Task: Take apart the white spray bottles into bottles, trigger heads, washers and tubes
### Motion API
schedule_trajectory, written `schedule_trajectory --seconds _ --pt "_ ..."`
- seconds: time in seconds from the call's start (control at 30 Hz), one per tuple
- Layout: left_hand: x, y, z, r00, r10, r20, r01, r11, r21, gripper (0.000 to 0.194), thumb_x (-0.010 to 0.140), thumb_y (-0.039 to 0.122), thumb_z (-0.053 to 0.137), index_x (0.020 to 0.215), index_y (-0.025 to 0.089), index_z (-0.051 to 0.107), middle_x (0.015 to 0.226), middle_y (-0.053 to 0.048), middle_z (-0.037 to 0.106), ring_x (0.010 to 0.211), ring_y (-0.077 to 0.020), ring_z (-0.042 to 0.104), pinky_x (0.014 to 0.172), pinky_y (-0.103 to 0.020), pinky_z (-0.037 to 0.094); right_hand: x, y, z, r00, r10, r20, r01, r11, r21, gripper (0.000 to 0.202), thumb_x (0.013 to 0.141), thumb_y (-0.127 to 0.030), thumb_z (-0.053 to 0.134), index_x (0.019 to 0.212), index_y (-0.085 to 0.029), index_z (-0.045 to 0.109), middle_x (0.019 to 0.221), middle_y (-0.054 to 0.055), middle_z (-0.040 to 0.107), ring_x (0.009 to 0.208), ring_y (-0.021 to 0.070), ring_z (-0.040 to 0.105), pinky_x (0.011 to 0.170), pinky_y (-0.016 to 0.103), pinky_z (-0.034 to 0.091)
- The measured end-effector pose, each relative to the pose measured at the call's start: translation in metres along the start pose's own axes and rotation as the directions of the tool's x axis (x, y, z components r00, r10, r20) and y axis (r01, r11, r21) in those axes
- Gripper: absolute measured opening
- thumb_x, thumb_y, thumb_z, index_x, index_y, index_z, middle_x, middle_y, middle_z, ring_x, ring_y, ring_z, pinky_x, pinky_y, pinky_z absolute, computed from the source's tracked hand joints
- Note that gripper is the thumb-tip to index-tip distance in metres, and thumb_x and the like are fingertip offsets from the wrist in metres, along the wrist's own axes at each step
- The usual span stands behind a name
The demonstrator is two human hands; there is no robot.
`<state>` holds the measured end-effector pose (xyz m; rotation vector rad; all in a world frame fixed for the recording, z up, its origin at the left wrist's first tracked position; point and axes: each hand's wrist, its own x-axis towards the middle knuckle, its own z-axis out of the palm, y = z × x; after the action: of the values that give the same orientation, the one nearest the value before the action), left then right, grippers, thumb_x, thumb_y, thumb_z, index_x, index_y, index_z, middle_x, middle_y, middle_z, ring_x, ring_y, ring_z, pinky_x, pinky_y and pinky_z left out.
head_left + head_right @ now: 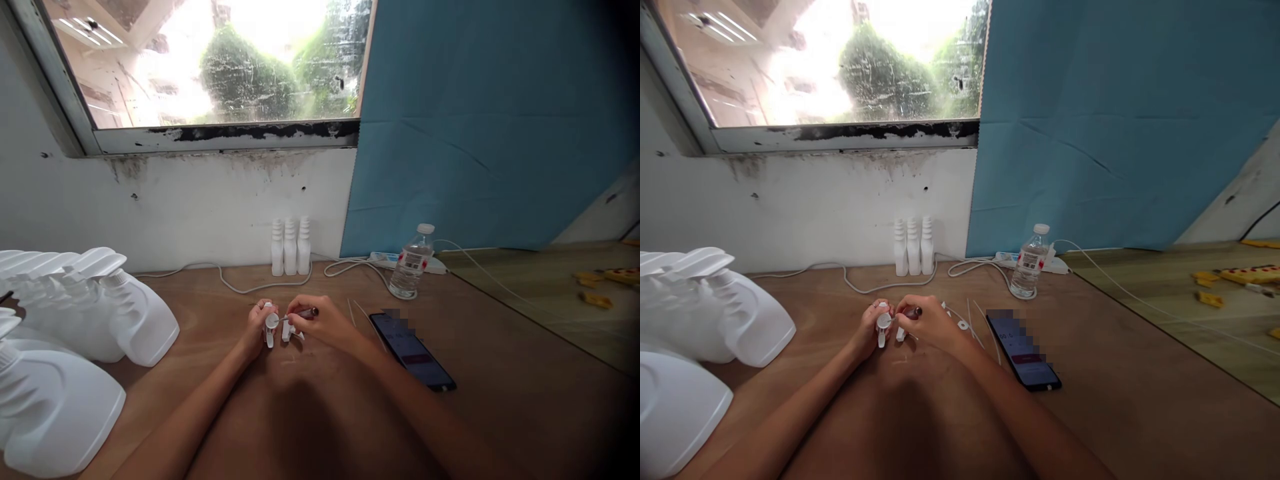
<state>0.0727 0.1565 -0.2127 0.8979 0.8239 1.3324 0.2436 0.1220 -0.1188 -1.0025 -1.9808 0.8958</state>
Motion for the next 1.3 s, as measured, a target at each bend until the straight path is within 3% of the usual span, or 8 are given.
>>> schedule_trajectory --seconds 0.33,0.57,0.83,1.03,1.13,1.3 --pt "0.003 -0.011 0.000 0.987 0.123 -0.103 -0.122 0.992 0.018 0.047 0.065 0.050 0.076 0.079 0.019 0.044 0.057 0.008 0.050 0.040 -0.0058 0.040 0.039 -0.017 0.032 -0.005 0.006 0.013 0.993 -0.059 -0.102 0.043 0.988 -0.151 0.014 0.080 -0.019 0.054 0.067 -0.018 0.055 0.059 -0.002 0.062 0.053 0.0095 0.050 0.053 0.021 0.037" --pt "0.000 -0.007 0.003 0.972 0.116 -0.205 -0.123 0.992 -0.017 0.038 0.065 0.039 0.074 0.080 0.020 0.044 0.058 0.009 0.047 0.044 -0.0060 0.042 0.043 -0.017 0.035 -0.010 0.008 0.029 0.990 -0.135 -0.046 0.117 0.950 -0.289 0.023 0.088 -0.020 0.050 0.067 -0.020 0.039 0.060 -0.004 0.056 0.052 0.0085 0.042 0.054 0.022 0.030" --pt "0.001 -0.001 0.003 0.960 0.094 -0.264 -0.117 0.991 -0.072 0.037 0.062 0.039 0.072 0.078 0.019 0.046 0.059 0.008 0.048 0.046 -0.0058 0.045 0.046 -0.017 0.037 -0.014 0.026 0.051 0.941 -0.329 -0.082 0.279 0.889 -0.364 0.024 0.093 -0.018 0.047 0.070 -0.021 0.038 0.066 -0.001 0.052 0.058 0.0115 0.045 0.058 0.025 0.032" --pt "0.002 -0.003 0.000 0.976 0.079 -0.203 -0.092 0.994 -0.057 0.042 0.063 0.047 0.070 0.082 0.019 0.045 0.062 0.007 0.051 0.040 -0.0052 0.041 0.039 -0.018 0.035 -0.023 0.053 0.068 0.807 -0.551 -0.210 0.484 0.823 -0.297 0.013 0.089 -0.010 0.046 0.082 -0.020 0.052 0.080 0.006 0.060 0.076 0.0177 0.056 0.072 0.029 0.044" --pt "0.001 -0.003 0.000 0.989 0.060 -0.137 -0.064 0.998 -0.023 0.042 0.065 0.050 0.068 0.080 0.020 0.043 0.059 0.007 0.050 0.035 -0.0050 0.037 0.034 -0.018 0.029 -0.025 0.063 0.070 0.798 -0.534 -0.280 0.501 0.845 -0.186 0.013 0.088 -0.010 0.047 0.085 -0.020 0.054 0.082 0.006 0.061 0.077 0.0174 0.058 0.074 0.030 0.045" --pt "-0.002 0.002 0.002 0.998 0.018 -0.054 -0.016 0.999 0.038 0.034 0.063 0.038 0.067 0.077 0.020 0.042 0.054 0.008 0.047 0.031 -0.0048 0.036 0.031 -0.017 0.025 -0.029 0.068 0.067 0.816 -0.433 -0.383 0.451 0.891 -0.044 0.016 0.091 -0.013 0.046 0.080 -0.021 0.055 0.077 0.003 0.059 0.072 0.0158 0.057 0.070 0.030 0.045"
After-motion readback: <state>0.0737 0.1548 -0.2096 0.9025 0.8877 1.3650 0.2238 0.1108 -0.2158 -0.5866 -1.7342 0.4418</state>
